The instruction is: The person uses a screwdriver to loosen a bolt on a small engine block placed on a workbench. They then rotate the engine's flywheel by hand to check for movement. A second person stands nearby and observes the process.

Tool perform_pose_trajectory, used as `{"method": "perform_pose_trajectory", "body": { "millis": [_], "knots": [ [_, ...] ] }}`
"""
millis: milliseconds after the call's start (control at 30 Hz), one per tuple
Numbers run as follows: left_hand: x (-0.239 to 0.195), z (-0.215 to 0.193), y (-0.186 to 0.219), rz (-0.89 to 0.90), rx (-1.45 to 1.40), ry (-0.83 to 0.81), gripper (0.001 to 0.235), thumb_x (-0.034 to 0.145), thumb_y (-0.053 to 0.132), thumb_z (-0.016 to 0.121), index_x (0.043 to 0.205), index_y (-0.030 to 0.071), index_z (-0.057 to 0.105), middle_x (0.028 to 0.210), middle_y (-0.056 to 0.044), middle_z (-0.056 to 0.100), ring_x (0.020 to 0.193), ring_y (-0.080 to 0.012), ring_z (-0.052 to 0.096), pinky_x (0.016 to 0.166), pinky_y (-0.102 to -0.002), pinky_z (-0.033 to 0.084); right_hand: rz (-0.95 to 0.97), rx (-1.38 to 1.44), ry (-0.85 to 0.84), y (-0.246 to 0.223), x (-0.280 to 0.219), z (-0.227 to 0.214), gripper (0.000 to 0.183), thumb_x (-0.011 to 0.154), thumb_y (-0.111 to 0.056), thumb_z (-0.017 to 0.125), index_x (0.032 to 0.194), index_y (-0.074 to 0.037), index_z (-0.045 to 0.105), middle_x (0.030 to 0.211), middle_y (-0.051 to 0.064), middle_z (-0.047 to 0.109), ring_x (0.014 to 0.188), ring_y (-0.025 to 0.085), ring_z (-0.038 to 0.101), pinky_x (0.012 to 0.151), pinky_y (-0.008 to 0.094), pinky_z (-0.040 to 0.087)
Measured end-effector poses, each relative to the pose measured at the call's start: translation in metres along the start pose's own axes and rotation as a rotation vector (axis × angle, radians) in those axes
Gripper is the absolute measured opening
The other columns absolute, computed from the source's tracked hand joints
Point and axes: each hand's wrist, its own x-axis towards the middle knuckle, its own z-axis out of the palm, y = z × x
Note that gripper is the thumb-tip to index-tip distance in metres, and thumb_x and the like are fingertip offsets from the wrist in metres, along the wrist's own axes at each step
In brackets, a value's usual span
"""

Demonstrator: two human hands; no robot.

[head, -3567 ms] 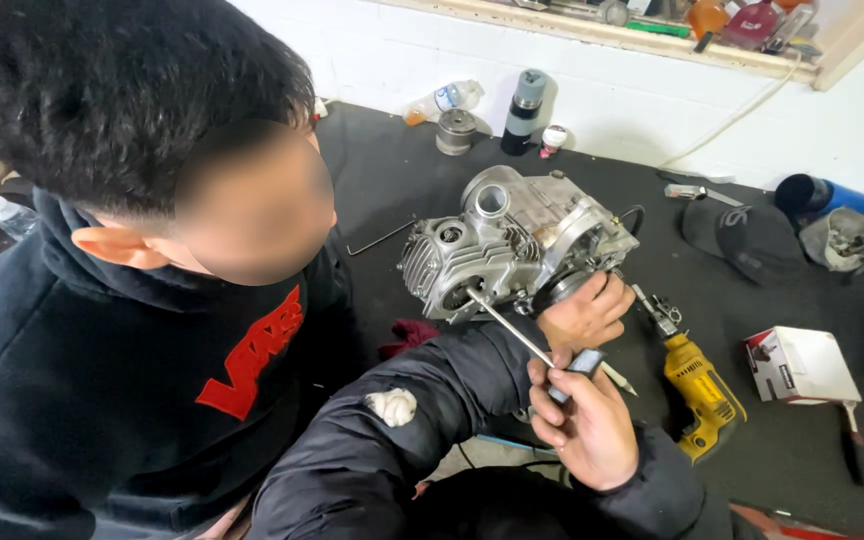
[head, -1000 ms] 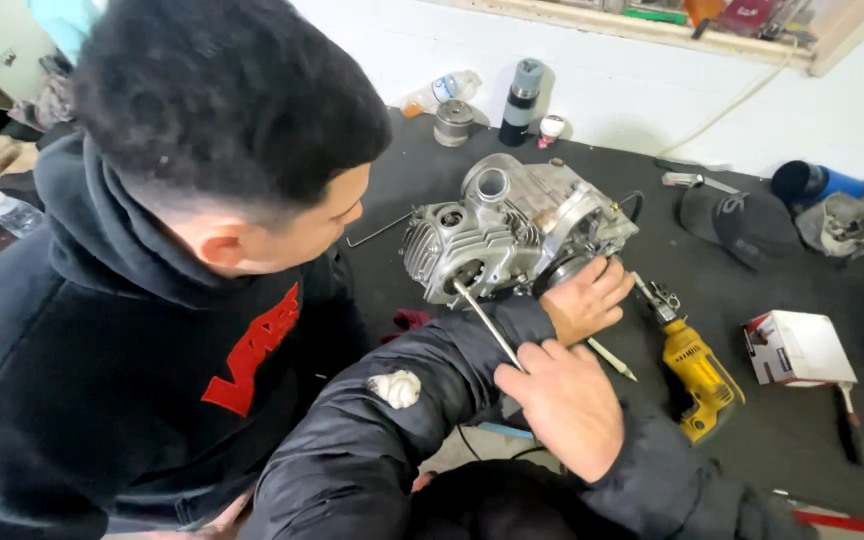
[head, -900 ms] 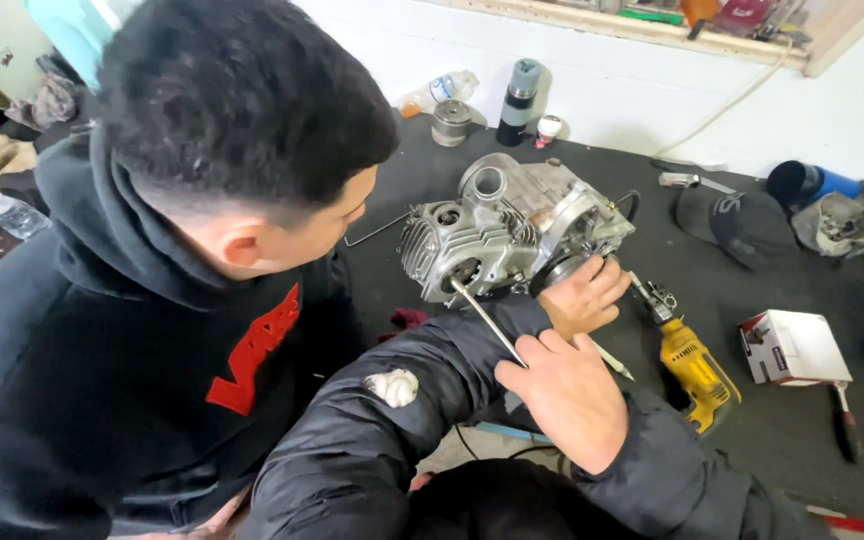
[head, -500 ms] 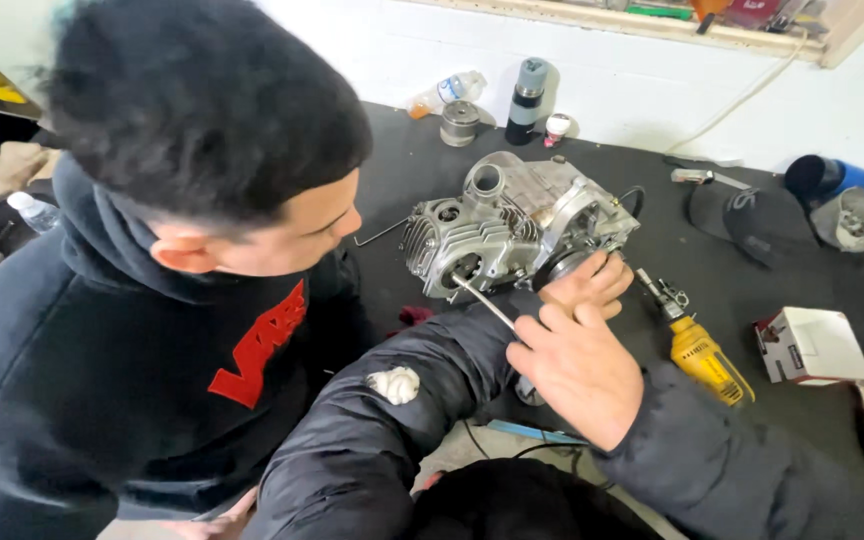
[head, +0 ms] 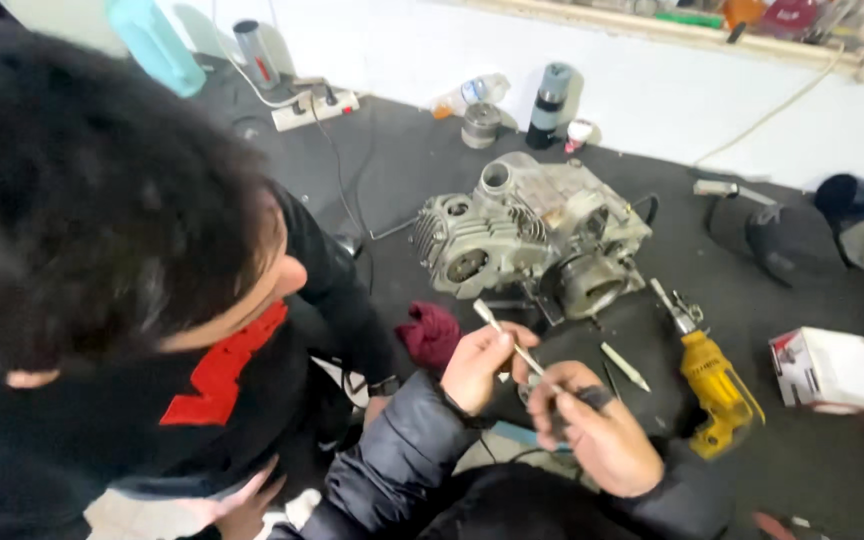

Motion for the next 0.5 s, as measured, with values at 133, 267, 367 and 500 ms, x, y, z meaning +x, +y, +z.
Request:
{"method": "perform_pose_trajectory", "body": {
  "millis": [133,267,367,500],
  "knots": [
    [0.026,-0.010,0.002,0.021,-0.101,0.226,0.039,0.110,0.040,0.053,0.107,0.003,0.063,0.074,-0.005,0.058,0.067,-0.0151,0.058,0.063,-0.030,0.046,-0.013,0.004,-0.018,-0.016,0.032,0.038,0.033,0.103,-0.015,0.049,0.135,-0.005,0.046,0.123,0.017,0.061,0.103,0.027,0.064,0.082,0.043,0.057],
    [0.039,-0.020,0.006,0.000,-0.190,0.354,0.037,0.107,0.042,0.053,0.100,0.006,0.060,0.072,-0.002,0.054,0.063,-0.0144,0.053,0.058,-0.029,0.046,-0.049,0.071,-0.066,-0.013,0.047,0.043,0.037,0.103,-0.014,0.047,0.138,-0.006,0.041,0.136,0.020,0.059,0.115,0.033,0.065,0.088,0.047,0.059],
    [0.037,-0.021,0.004,-0.004,-0.204,0.376,0.037,0.106,0.044,0.054,0.100,0.007,0.060,0.071,-0.001,0.053,0.062,-0.0141,0.052,0.057,-0.029,0.045,-0.061,0.106,-0.070,-0.010,0.047,0.045,0.036,0.104,-0.014,0.047,0.139,-0.004,0.042,0.137,0.022,0.058,0.117,0.035,0.065,0.088,0.046,0.060],
    [0.034,-0.017,0.003,0.005,-0.186,0.372,0.038,0.105,0.045,0.054,0.099,0.007,0.060,0.072,-0.003,0.055,0.062,-0.0143,0.053,0.056,-0.028,0.045,-0.074,0.123,-0.038,-0.006,0.044,0.039,0.036,0.105,-0.016,0.047,0.138,-0.004,0.043,0.138,0.023,0.059,0.116,0.037,0.066,0.086,0.046,0.060]
  ]
}}
